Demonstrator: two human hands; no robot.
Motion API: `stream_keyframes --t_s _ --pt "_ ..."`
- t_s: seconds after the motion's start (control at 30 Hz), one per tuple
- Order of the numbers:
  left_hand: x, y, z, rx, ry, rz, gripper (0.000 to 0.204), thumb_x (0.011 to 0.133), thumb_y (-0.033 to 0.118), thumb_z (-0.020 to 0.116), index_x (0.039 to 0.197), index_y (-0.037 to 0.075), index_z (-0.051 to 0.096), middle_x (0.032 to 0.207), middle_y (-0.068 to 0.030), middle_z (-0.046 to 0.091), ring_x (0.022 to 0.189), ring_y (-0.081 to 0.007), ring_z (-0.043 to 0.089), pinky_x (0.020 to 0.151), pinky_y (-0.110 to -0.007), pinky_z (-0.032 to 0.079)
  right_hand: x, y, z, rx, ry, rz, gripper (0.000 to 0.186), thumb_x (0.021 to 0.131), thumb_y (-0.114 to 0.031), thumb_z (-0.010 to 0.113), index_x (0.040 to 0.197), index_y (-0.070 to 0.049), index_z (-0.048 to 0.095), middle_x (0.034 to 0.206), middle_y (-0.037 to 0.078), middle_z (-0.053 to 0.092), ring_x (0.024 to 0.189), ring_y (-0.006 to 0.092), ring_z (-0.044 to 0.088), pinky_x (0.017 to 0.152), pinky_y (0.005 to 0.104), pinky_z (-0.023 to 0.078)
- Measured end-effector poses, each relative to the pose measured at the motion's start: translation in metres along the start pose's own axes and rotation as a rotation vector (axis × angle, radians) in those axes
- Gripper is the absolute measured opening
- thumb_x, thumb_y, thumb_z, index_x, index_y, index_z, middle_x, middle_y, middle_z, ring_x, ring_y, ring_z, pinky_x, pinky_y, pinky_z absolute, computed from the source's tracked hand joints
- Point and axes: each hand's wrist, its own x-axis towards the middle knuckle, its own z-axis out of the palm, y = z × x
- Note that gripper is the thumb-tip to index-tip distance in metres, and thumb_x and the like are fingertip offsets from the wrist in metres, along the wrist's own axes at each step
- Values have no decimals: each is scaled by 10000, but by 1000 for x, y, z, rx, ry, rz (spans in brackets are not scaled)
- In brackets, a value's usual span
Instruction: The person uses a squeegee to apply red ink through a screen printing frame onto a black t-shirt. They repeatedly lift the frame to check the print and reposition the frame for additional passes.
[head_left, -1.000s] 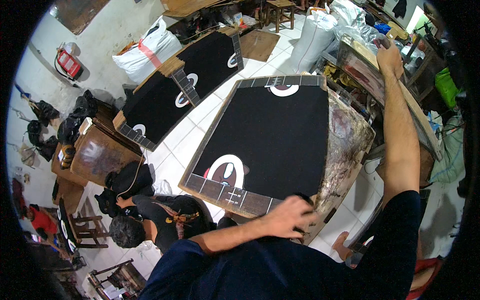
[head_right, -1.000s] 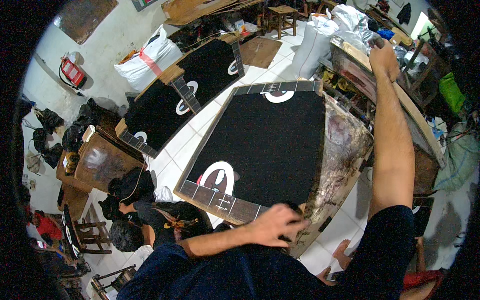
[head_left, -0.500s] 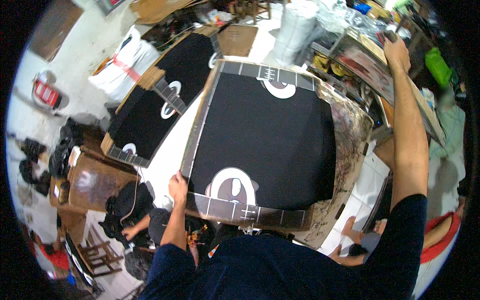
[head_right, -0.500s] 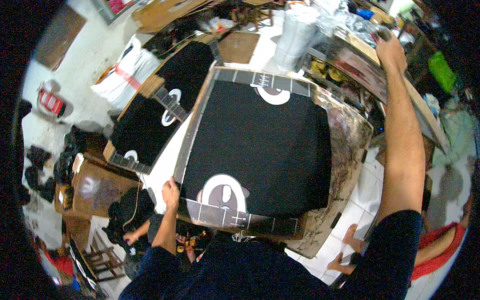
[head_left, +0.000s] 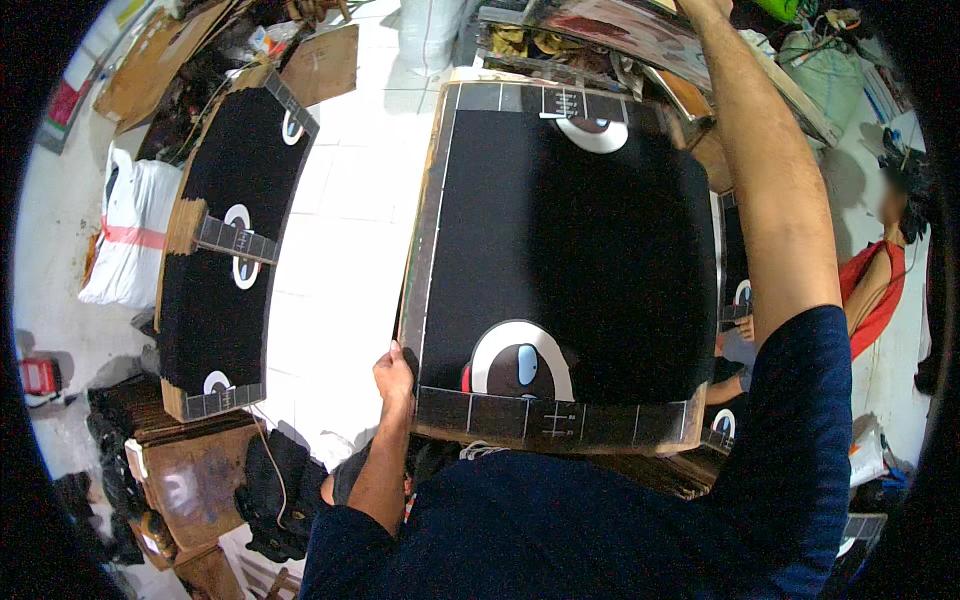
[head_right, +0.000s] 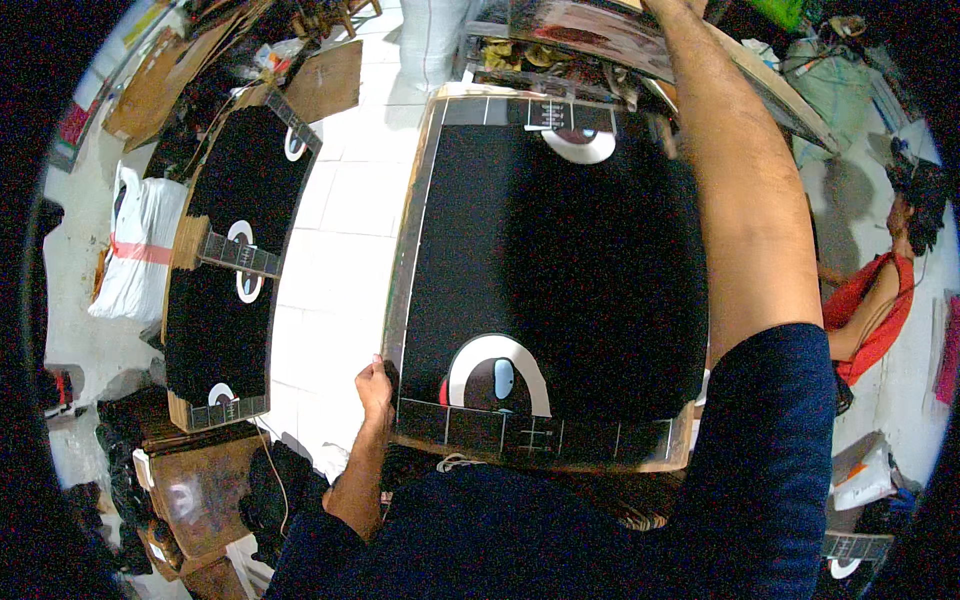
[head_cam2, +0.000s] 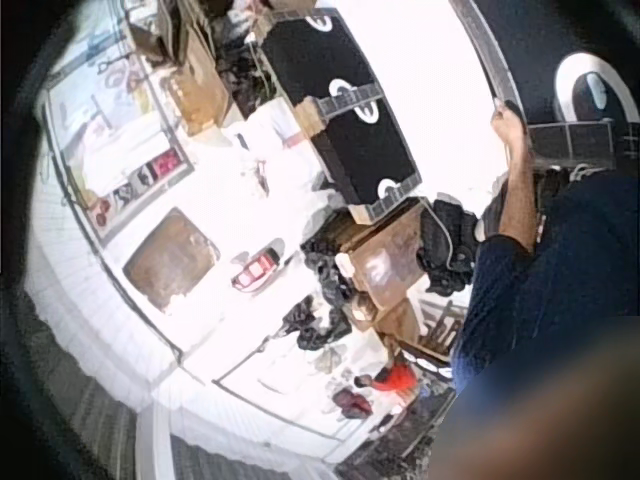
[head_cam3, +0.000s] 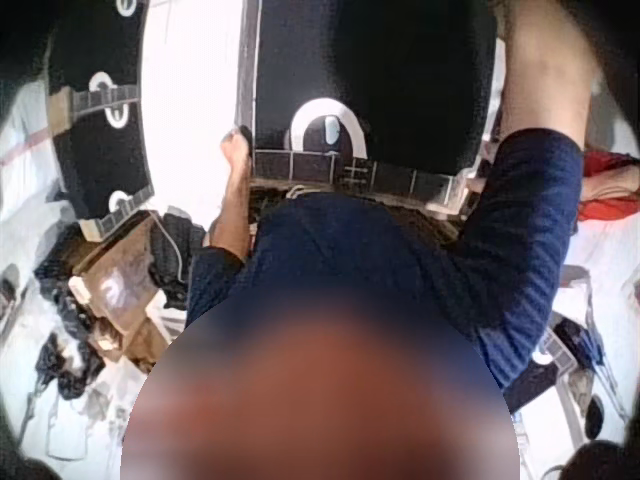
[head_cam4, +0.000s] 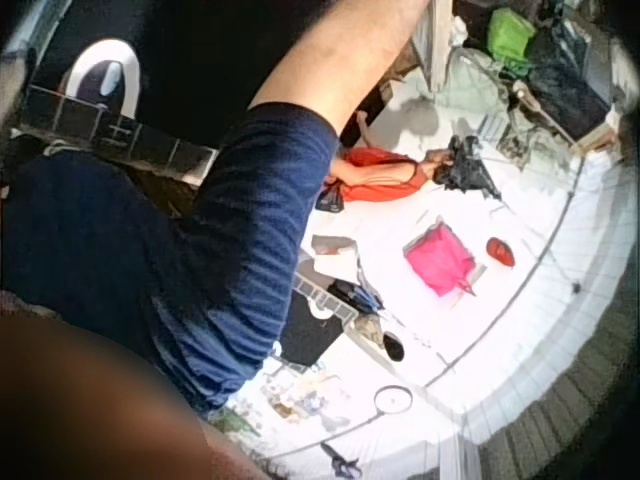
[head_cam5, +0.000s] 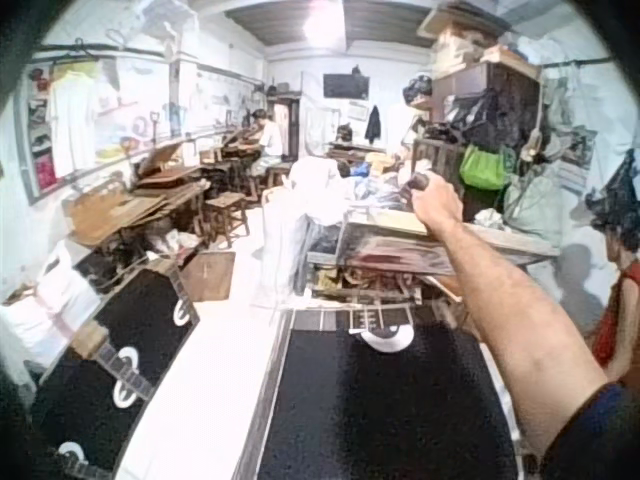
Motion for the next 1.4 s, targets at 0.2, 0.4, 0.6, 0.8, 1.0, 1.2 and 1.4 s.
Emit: stream_keyframes --t_s 0.2,0.4,0.6,0.8,1.0,1.2,1.4 --pt "-20 12 -37 130 -117 187 504 902 409 789 988 -79 697 857 -209 737 811 -325 716 752 -426 545 8 7 8 -11 -19 23 387 897 -400 664 1222 -198 720 1178 212 730 1137 400 684 977 492 540" --pt "-26 47 -72 431 -191 390 592 743 420 920 961 -60 651 833 -229 705 792 -401 702 739 -462 550 24 7 12 -100 -3 51 416 899 -431 665 1218 -170 720 1204 216 724 1147 404 684 981 493 544" --pt "-18 55 -62 419 -206 420 579 741 404 921 941 -63 643 839 -248 702 808 -429 699 748 -484 548 31 1 7 -60 -13 -3 399 909 -403 651 1242 -191 709 1230 200 719 1158 397 681 983 493 545" --pt "-18 72 -58 480 -201 384 594 749 371 918 1022 -67 624 908 -272 711 909 -457 712 811 -494 555 42 -4 5 -42 -7 -3 393 914 -388 642 1260 -214 707 1250 188 714 1190 384 667 1009 491 529" --pt "-13 83 -52 444 -241 368 705 778 331 899 1214 -55 502 1027 -300 702 981 -470 700 879 -493 543 55 3 6 -75 -10 -15 507 875 -441 670 1324 -204 684 1290 188 700 1220 373 659 1030 478 525" --pt "-7 79 -51 504 -256 369 736 771 350 905 1229 -55 495 1012 -299 700 965 -458 709 857 -486 547 68 4 10 -110 2 -3 557 832 -481 721 1306 -190 698 1313 186 692 1216 362 667 1032 470 534" --pt "14 64 -46 600 -280 402 712 744 420 915 1138 -63 573 1059 -265 656 1010 -422 665 890 -462 538 53 -3 -1 -129 -42 1 601 813 -532 743 1278 -152 707 1285 201 703 1202 374 672 1005 485 539"
